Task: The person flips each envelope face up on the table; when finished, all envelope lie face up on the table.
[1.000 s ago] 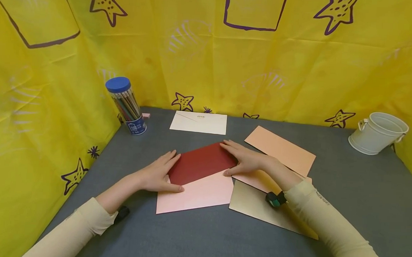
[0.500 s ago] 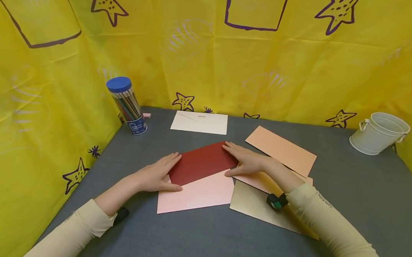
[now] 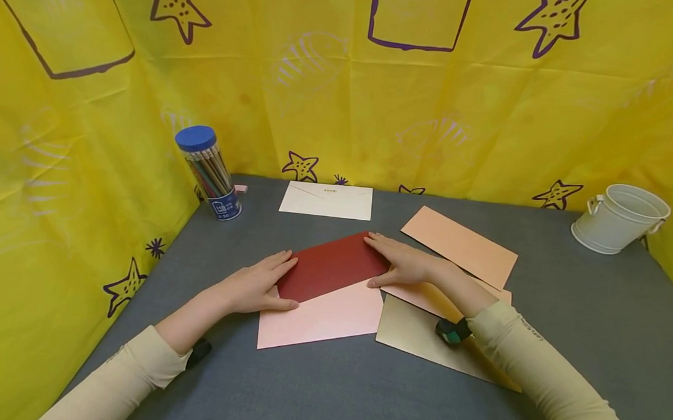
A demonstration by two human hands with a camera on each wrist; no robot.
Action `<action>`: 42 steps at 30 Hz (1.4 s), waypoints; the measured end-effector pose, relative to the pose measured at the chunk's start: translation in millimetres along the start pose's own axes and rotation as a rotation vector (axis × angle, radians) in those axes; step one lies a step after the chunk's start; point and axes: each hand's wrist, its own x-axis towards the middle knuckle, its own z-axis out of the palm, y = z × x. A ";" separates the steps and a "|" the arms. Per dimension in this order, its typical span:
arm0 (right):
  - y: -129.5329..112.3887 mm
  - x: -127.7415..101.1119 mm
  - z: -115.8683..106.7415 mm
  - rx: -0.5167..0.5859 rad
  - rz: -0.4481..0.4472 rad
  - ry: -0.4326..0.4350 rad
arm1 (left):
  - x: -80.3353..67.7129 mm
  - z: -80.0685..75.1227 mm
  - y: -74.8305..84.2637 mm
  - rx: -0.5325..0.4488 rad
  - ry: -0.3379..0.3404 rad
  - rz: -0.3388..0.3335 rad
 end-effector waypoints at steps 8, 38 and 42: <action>-4.7 -0.5 0.7 -0.077 0.020 0.049 | -0.8 0.3 -1.9 -0.022 0.012 0.017; -8.9 -2.5 2.5 -0.488 -0.127 0.074 | -0.9 0.7 -4.4 0.030 0.005 0.067; -8.8 -2.8 2.2 -0.462 -0.132 0.080 | -1.1 -1.2 -2.8 0.026 0.008 0.092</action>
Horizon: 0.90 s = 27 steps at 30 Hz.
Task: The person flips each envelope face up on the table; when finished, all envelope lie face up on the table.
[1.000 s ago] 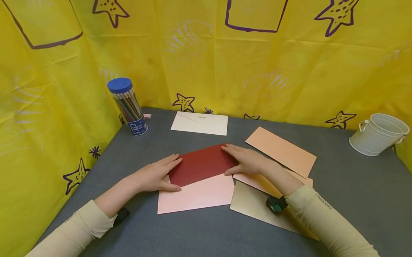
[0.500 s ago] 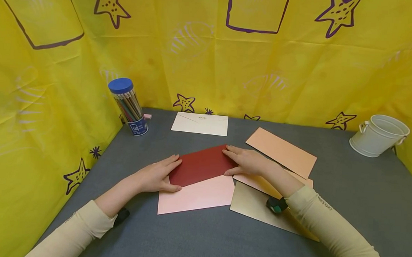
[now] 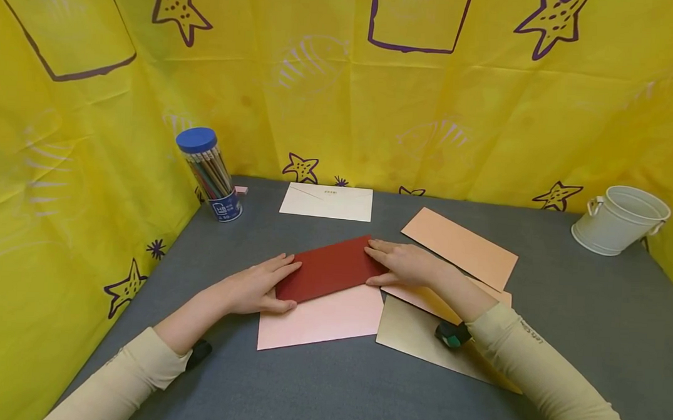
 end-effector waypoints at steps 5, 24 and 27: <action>0.8 -0.8 -0.1 0.088 0.035 0.000 | -0.4 -2.4 1.5 0.004 -0.019 -0.011; -1.0 -2.1 -0.5 0.123 -0.084 0.057 | -2.1 -3.8 -3.0 -0.012 0.000 -0.013; -2.2 -2.3 -1.2 0.105 -0.093 0.055 | -2.5 -4.6 -3.7 -0.013 -0.001 -0.011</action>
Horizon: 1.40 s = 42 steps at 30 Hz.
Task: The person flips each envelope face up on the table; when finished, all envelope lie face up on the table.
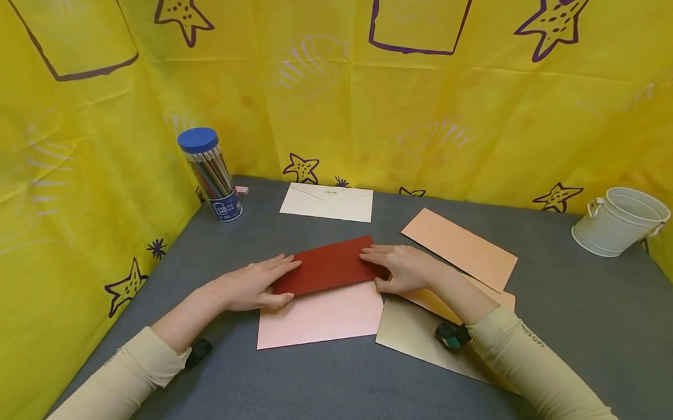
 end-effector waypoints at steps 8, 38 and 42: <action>-2.3 -0.2 -2.0 -0.039 -0.050 0.087 | -1.8 -3.1 -2.6 -0.014 0.003 0.028; 1.9 15.4 -12.7 0.519 0.174 0.373 | -2.3 -17.8 -24.1 -0.192 0.465 0.210; 6.4 19.3 -11.2 0.567 0.236 0.397 | 1.5 -19.0 -27.6 -0.264 0.506 0.179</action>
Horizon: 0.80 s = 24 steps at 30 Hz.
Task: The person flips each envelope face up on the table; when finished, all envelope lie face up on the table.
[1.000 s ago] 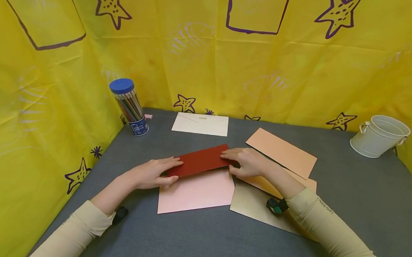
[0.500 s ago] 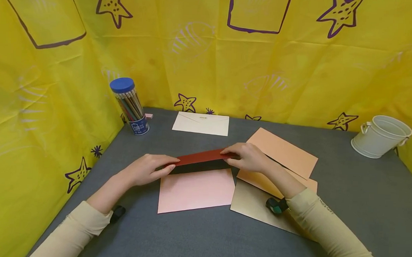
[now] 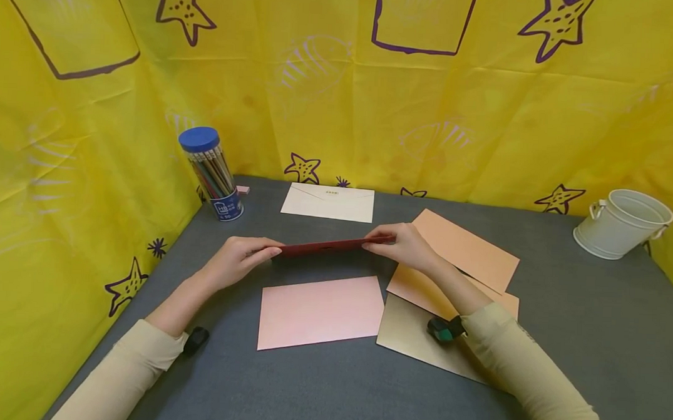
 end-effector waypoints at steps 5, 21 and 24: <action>4.9 4.6 -0.4 0.007 0.060 0.020 | 1.7 -0.3 -4.6 -0.070 0.031 -0.078; 20.6 10.8 0.8 0.072 0.177 -0.073 | 1.9 1.9 -20.0 -0.084 -0.101 -0.242; 20.6 10.6 1.7 0.066 0.174 -0.080 | 1.5 2.4 -21.2 -0.063 -0.106 -0.257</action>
